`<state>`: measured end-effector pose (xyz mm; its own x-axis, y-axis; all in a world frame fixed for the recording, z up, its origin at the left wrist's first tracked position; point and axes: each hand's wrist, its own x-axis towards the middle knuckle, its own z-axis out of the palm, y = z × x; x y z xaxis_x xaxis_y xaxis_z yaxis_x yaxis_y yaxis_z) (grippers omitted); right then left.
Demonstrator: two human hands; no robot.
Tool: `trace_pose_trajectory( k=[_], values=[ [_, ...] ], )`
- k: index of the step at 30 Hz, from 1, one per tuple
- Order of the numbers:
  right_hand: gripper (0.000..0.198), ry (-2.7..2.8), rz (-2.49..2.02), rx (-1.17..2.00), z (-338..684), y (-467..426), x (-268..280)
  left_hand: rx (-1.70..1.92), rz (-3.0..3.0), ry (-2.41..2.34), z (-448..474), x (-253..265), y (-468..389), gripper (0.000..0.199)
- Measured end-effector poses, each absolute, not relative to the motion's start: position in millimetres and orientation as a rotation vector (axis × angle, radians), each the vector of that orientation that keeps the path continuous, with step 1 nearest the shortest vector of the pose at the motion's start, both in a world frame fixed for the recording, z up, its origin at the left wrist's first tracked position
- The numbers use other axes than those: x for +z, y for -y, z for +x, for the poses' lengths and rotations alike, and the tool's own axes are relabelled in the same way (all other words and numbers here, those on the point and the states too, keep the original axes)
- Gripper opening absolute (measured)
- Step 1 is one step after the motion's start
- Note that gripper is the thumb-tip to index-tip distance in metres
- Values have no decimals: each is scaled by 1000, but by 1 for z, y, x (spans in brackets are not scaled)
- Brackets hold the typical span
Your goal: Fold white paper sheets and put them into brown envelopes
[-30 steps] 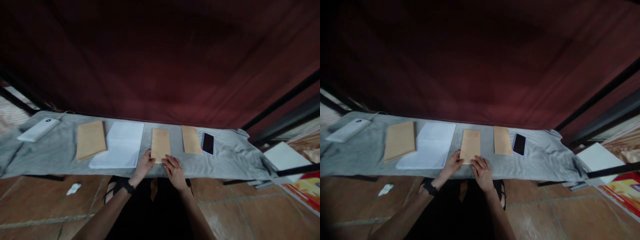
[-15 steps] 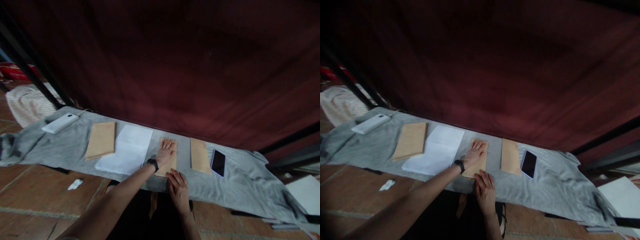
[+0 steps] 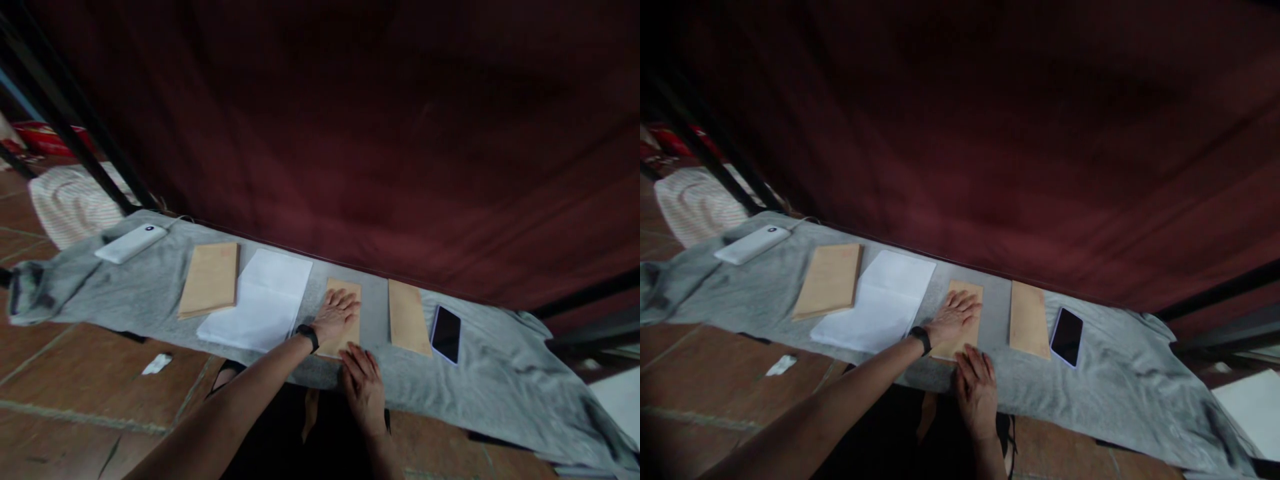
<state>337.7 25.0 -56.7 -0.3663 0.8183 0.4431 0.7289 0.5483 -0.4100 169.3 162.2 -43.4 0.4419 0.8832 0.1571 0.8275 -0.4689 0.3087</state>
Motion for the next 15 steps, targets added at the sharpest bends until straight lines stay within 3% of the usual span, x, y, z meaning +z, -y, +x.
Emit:
trace_pose_trajectory(
  k=[15],
  values=[
    [39,2184,-1266,177,335,-22,-58,444,2584,-1290,155,-39,-98,47]
  ],
)
